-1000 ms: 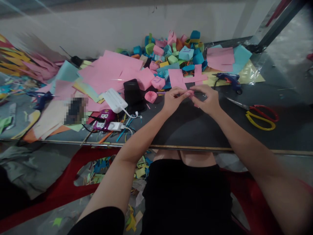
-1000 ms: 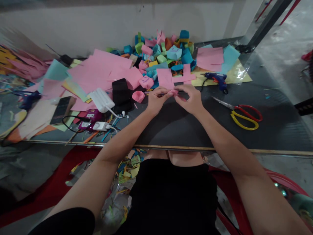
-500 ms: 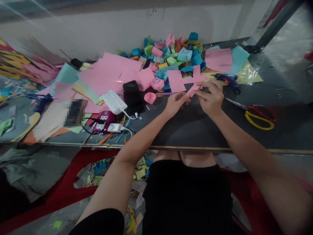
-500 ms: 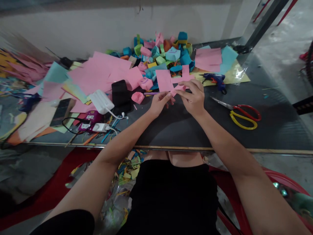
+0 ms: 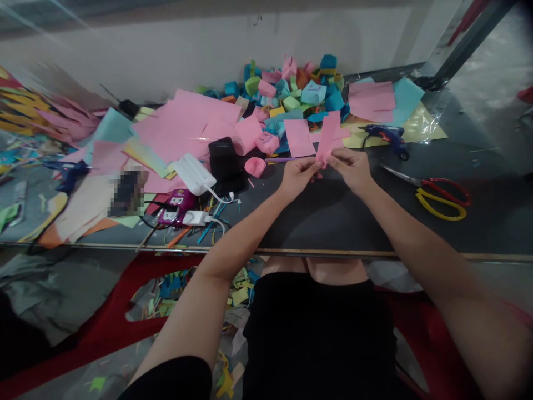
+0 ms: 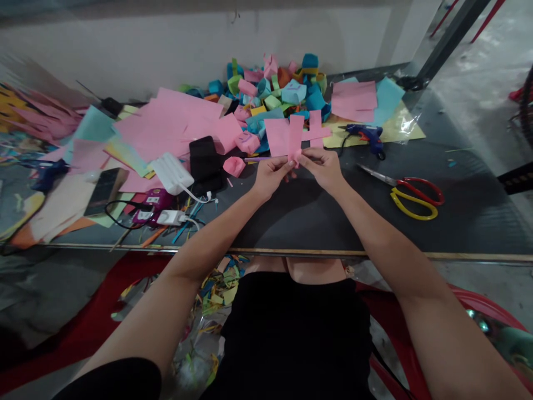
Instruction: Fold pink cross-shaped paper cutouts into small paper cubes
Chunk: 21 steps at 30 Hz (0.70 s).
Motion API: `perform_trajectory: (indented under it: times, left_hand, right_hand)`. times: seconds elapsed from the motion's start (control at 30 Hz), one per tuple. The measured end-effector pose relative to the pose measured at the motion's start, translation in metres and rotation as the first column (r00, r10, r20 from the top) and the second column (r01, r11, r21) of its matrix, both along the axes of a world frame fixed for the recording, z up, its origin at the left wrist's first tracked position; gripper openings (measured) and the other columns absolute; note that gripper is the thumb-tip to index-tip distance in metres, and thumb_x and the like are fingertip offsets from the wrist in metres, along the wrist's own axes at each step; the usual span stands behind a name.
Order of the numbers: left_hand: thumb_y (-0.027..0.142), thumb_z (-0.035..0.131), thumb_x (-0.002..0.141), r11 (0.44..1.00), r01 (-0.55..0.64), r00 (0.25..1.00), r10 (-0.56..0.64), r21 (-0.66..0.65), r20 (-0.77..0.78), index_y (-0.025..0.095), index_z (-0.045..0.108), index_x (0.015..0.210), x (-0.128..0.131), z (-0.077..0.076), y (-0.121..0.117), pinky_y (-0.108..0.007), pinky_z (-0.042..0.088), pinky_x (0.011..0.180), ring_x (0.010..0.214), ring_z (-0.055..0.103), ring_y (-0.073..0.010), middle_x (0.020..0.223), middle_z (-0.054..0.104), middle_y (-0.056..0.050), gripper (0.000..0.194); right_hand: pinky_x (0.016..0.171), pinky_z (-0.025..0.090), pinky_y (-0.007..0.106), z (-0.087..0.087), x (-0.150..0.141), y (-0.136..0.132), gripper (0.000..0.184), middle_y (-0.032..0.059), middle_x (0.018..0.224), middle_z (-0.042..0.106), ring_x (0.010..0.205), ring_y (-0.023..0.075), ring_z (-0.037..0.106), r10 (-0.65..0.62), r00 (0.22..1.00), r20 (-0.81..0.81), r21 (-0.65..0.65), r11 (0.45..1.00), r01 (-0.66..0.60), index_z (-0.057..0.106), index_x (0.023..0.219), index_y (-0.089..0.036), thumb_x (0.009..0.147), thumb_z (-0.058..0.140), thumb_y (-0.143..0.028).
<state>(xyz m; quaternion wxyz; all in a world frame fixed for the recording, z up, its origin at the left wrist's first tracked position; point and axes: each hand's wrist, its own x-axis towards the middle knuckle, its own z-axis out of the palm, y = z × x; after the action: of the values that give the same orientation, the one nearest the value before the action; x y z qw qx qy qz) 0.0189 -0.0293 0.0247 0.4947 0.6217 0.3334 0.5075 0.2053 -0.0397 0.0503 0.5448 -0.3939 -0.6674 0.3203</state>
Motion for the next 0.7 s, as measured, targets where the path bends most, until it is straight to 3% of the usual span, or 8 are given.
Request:
perform_trajectory:
  times: [0.13, 0.27, 0.4, 0.7]
  left_hand:
    - [0.064, 0.076, 0.096, 0.999, 0.023, 0.999, -0.022, 0.040, -0.038, 0.018, 0.084, 0.098, 0.0006, -0.0034, 0.0007, -0.017, 0.048, 0.052, 0.063, 0.071, -0.0088, 0.082, 0.080, -0.004, 0.047]
    - [0.056, 0.069, 0.104, 0.998, 0.022, 0.991, -0.014, 0.062, -0.134, 0.017, 0.083, 0.103, -0.0001, -0.0029, 0.0002, -0.017, 0.049, 0.052, 0.064, 0.072, -0.0089, 0.087, 0.082, -0.005, 0.042]
    - [0.049, 0.066, 0.107, 0.995, 0.032, 0.977, -0.011, 0.097, -0.211, 0.017, 0.082, 0.104, -0.0017, -0.0010, -0.0012, -0.017, 0.049, 0.054, 0.066, 0.073, -0.0092, 0.093, 0.083, -0.006, 0.037]
    - [0.034, 0.059, 0.111, 0.986, 0.042, 0.959, 0.005, 0.161, -0.283, 0.017, 0.079, 0.105, -0.0011, 0.0020, -0.0043, -0.019, 0.055, 0.068, 0.073, 0.075, -0.0086, 0.100, 0.083, -0.005, 0.027]
  right_hand:
    - [0.074, 0.059, 0.036, 0.0070, -0.0035, -0.0061, 0.051, 0.0020, 0.078, 0.077, 0.078, 0.0192, 0.072, -0.017, 0.999, -0.030, -0.012, 1.000, 0.017, 0.079, 0.069, -0.026, 0.078, 0.085, -0.076]
    - [0.075, 0.060, 0.038, 0.0073, -0.0025, -0.0068, 0.049, 0.0014, 0.075, 0.076, 0.073, 0.0189, 0.070, -0.054, 0.997, -0.064, -0.045, 0.998, 0.051, 0.079, 0.068, -0.027, 0.073, 0.090, -0.074]
    - [0.074, 0.061, 0.037, 0.0067, -0.0029, -0.0069, 0.045, 0.0025, 0.075, 0.077, 0.073, 0.0191, 0.072, -0.018, 0.998, -0.063, -0.063, 0.998, 0.014, 0.080, 0.069, -0.026, 0.077, 0.090, -0.069]
    - [0.069, 0.058, 0.036, 0.0073, -0.0047, -0.0070, 0.040, 0.0005, 0.071, 0.078, 0.070, 0.0185, 0.071, -0.030, 0.996, -0.084, -0.020, 0.999, 0.028, 0.082, 0.068, -0.028, 0.074, 0.093, -0.066]
